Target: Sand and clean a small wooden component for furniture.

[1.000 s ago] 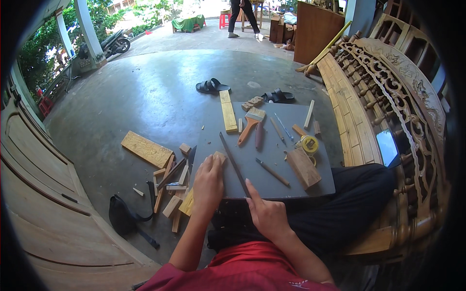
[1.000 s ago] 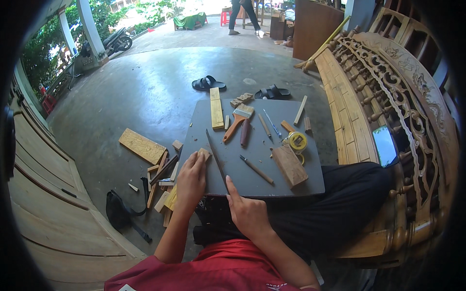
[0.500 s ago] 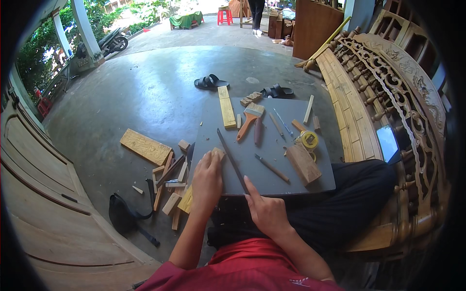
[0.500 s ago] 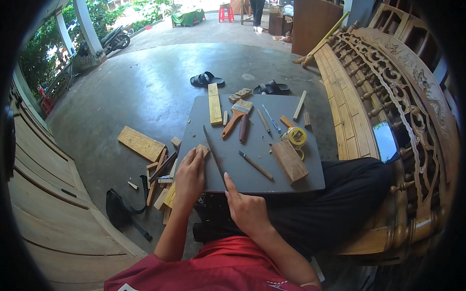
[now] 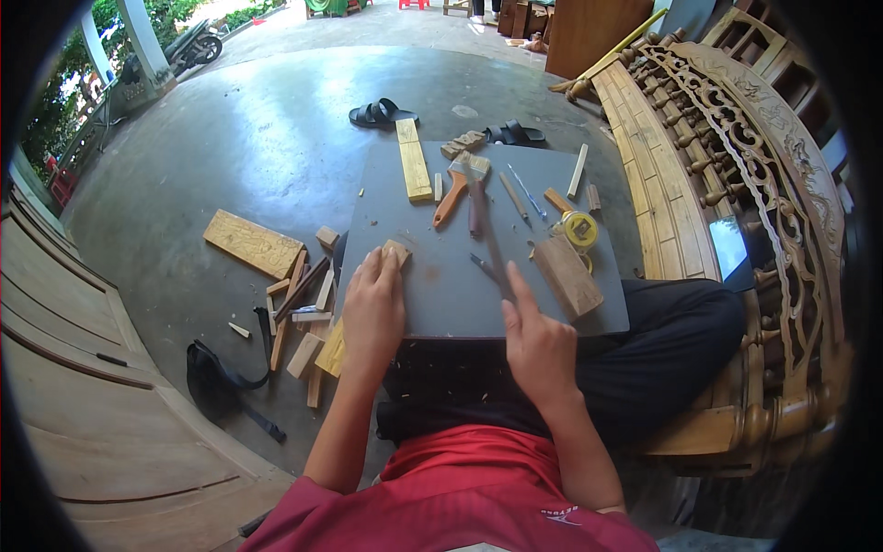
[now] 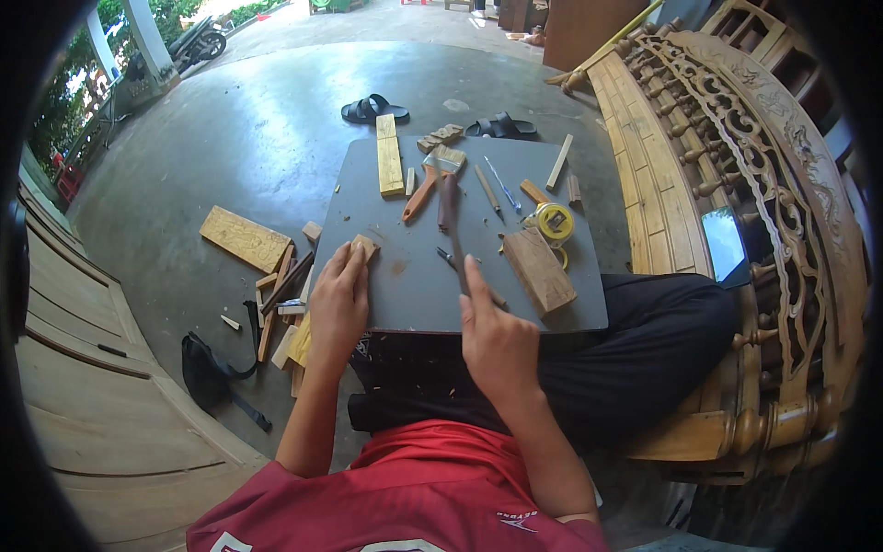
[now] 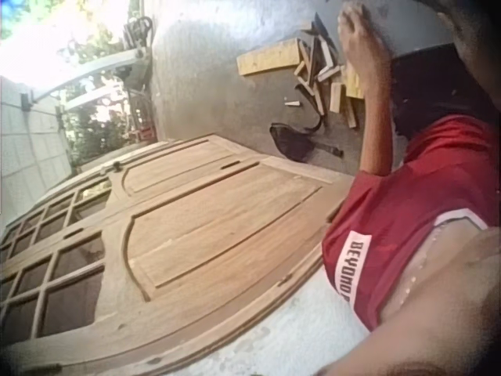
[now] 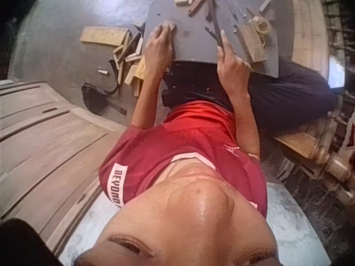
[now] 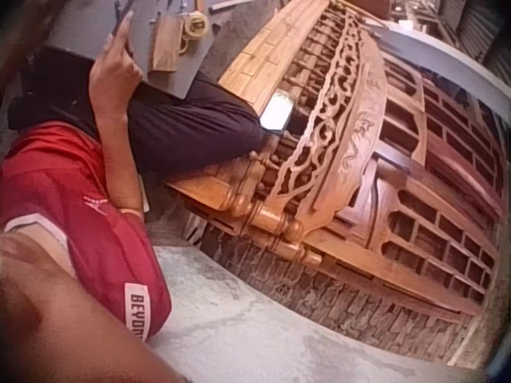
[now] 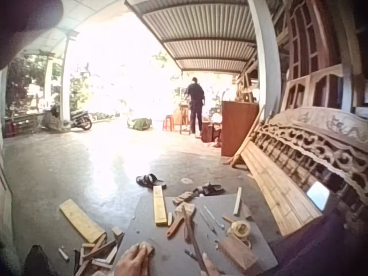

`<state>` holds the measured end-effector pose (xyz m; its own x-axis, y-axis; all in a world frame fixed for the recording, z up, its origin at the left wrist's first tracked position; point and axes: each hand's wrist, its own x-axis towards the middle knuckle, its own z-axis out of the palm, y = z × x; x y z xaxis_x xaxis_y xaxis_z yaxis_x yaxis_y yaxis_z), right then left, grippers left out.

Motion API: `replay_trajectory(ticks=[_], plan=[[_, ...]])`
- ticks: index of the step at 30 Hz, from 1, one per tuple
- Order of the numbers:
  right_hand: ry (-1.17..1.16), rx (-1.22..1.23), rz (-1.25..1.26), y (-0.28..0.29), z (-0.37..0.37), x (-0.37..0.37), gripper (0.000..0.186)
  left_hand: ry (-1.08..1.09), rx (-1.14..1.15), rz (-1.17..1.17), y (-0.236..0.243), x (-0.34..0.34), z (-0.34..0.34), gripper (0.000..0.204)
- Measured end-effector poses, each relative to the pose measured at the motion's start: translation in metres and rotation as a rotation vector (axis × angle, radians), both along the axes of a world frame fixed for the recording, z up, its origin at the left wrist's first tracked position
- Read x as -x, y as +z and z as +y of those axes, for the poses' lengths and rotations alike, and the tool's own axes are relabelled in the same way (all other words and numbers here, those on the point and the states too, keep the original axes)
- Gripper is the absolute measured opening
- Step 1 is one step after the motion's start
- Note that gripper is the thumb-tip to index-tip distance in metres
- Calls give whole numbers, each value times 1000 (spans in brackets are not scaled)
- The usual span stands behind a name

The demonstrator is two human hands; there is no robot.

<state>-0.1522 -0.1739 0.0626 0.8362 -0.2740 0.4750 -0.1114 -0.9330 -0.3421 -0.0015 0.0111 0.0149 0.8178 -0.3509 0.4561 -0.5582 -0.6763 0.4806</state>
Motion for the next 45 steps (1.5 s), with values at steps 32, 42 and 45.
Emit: replay_trajectory(ticks=[32,42,45], plan=[[187,-80,78,17,-6,-22,49,-40,77,-94,20,12,0,44],[522,-1027,366,30,17,-5,73,-374,825,374,75,33,-34,68],[491,-978,403,30,4,-3,63,-410,931,500,71,29,-40,71]])
